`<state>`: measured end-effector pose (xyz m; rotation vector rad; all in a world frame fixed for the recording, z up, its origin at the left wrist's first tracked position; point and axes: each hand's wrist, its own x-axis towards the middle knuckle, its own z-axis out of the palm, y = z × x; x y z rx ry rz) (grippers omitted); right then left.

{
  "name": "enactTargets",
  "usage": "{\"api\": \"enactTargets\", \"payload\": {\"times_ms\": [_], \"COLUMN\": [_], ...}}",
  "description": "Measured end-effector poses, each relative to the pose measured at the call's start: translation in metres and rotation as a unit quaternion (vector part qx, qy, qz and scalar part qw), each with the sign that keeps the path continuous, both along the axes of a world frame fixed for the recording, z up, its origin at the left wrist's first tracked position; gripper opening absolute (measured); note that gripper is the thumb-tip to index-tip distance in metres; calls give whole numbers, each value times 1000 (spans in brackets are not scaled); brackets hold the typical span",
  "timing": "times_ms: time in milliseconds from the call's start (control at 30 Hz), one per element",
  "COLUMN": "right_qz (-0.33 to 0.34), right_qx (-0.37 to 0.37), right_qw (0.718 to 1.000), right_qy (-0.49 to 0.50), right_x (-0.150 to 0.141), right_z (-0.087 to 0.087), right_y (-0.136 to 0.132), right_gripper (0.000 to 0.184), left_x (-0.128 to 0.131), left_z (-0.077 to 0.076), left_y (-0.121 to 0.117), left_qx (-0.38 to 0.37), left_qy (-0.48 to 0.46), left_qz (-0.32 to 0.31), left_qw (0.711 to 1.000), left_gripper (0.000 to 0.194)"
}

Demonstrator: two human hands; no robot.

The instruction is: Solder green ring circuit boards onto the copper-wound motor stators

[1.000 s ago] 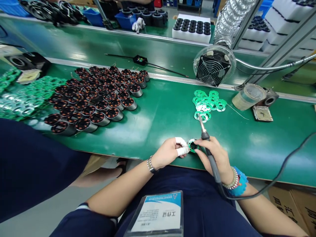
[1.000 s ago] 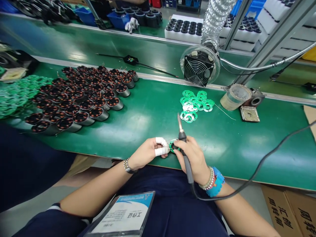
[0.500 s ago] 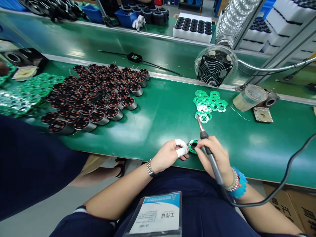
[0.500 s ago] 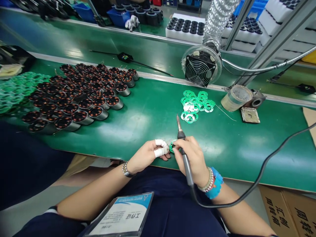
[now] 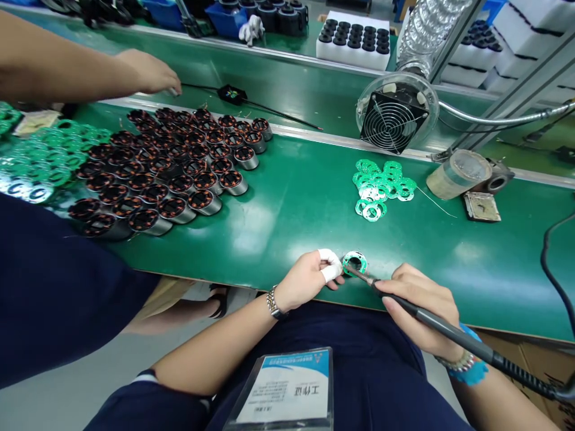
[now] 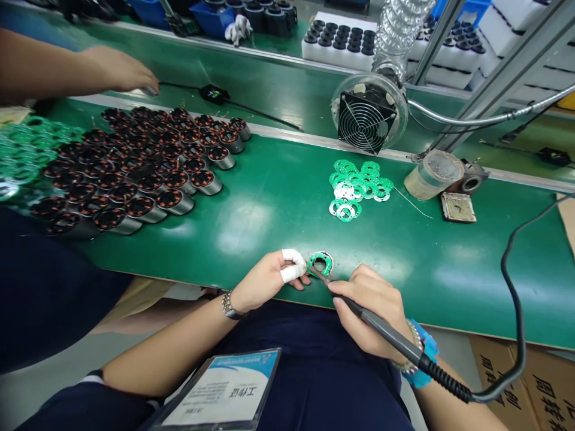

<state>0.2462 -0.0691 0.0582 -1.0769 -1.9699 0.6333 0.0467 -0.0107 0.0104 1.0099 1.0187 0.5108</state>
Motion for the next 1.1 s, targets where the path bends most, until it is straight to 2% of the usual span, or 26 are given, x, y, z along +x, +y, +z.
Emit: {"api": "enactTargets", "payload": {"times_ms": [267,500,633,700,733,800,867,933,1000,1067,1100], "right_qz": [19,38,30,-2,-29,-107,-210,-299,-380,-410,-403], "right_qx": [7,-4,-3,11,22,53,96,141,198,189,174], "right_qw": [1000,999,999,1000,999,993,971,939,893,872,877], "right_qy": [11,5,14,18,14,-12,-56,-99,-138,-186,-196], "right_x": [2,4,8,14,18,31,52,82,116,143,151], "right_z": [2,-1,4,9,10,9,3,-7,-19,-30,-35], "right_y": [0,0,-2,-2,-1,8,27,53,80,101,107], "right_gripper": [29,31,29,28,27,24,22,23,26,30,31], "left_x": [1,1,-1,-1,0,4,9,14,18,20,22], "left_z": [3,5,2,2,3,4,6,8,10,13,15], "left_y": [0,0,-1,-1,-1,1,5,14,35,71,97], "left_qx": [-3,-1,27,97,154,292,397,439,444,443,442], "left_qy": [6,1,17,63,97,166,209,231,246,267,286], "left_qz": [7,2,-20,-33,-45,-89,-155,-214,-232,-198,-165], "left_qw": [1000,1000,999,993,982,938,880,842,830,833,834], "left_gripper": [3,8,12,24,37,64,74,70,68,68,68]}}
